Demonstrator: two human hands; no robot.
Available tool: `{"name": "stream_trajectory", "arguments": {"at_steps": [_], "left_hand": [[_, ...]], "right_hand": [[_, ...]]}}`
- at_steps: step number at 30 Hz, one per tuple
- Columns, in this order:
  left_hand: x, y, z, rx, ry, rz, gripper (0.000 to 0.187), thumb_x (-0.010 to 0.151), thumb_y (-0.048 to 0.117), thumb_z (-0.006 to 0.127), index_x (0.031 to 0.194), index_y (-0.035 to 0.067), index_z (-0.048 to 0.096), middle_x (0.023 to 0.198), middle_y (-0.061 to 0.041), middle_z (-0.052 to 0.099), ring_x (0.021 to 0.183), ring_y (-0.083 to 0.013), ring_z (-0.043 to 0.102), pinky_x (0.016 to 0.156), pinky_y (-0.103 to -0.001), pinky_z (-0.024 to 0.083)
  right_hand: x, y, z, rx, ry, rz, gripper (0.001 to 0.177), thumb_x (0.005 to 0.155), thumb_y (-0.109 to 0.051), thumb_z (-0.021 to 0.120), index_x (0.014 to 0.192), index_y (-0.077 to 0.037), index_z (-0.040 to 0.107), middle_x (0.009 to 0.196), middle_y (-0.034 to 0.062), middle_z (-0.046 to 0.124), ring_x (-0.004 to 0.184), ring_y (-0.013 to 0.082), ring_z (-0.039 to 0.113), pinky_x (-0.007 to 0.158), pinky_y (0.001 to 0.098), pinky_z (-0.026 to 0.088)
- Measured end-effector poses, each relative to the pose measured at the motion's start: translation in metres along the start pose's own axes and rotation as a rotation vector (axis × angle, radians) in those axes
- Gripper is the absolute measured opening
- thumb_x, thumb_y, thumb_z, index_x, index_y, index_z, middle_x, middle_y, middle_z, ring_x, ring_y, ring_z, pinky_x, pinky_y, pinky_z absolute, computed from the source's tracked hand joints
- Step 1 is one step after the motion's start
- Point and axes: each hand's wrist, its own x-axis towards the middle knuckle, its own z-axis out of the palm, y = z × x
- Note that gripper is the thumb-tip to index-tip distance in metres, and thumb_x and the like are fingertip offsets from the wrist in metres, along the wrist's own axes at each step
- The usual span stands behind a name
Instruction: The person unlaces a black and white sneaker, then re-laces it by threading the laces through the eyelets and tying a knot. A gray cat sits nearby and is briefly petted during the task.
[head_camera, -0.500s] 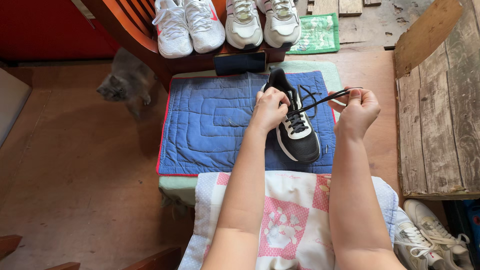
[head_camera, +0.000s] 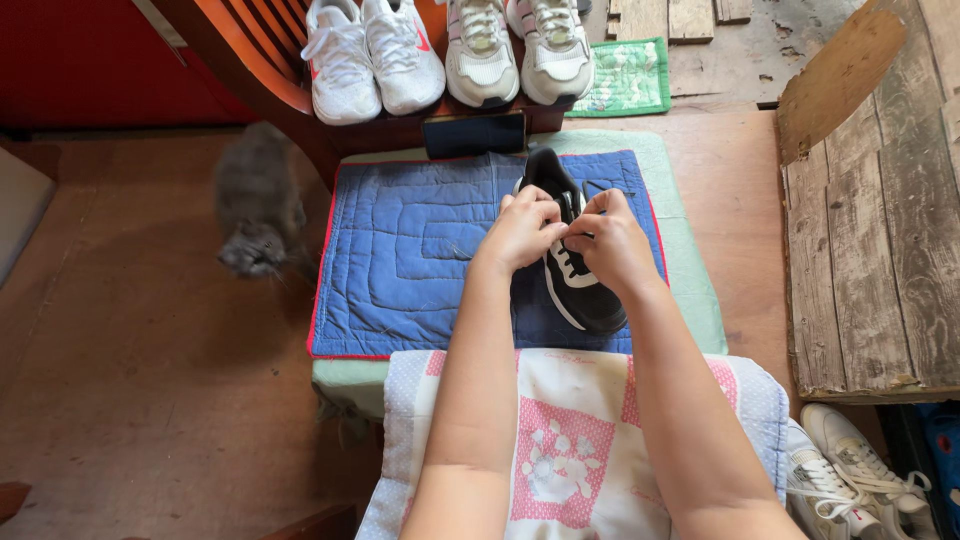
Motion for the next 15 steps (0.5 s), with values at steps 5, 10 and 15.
{"name": "stream_trajectory", "arguments": {"at_steps": [5, 10, 15], "left_hand": [[0.000, 0.001, 0.000, 0.075, -0.023, 0.012, 0.015, 0.082, 0.027, 0.075, 0.087, 0.013, 0.073, 0.122, -0.004, 0.065, 0.113, -0.0363, 0.053, 0.103, -0.041, 0.048], [-0.003, -0.004, -0.011, -0.020, -0.137, 0.087, 0.030, 0.063, 0.022, 0.084, 0.087, 0.012, 0.070, 0.125, -0.006, 0.060, 0.115, -0.0375, 0.050, 0.100, -0.041, 0.045], [-0.005, 0.003, -0.016, 0.018, -0.145, 0.057, 0.026, 0.065, 0.015, 0.080, 0.090, 0.016, 0.072, 0.119, -0.002, 0.065, 0.119, -0.0316, 0.055, 0.105, -0.038, 0.047]], "right_hand": [[0.003, -0.012, 0.017, -0.201, 0.067, 0.105, 0.007, 0.082, -0.009, 0.077, 0.085, -0.005, 0.072, 0.115, 0.0129, 0.055, 0.101, 0.0342, 0.065, 0.076, 0.0469, 0.056], [0.004, -0.008, 0.025, -0.212, 0.108, 0.211, 0.010, 0.086, -0.013, 0.073, 0.087, -0.004, 0.067, 0.123, 0.0134, 0.054, 0.096, 0.0361, 0.066, 0.078, 0.0494, 0.055], [0.007, 0.000, 0.017, -0.023, 0.137, 0.086, 0.012, 0.087, -0.011, 0.076, 0.091, -0.003, 0.068, 0.120, 0.0146, 0.058, 0.102, 0.0343, 0.065, 0.081, 0.0449, 0.055]]}}
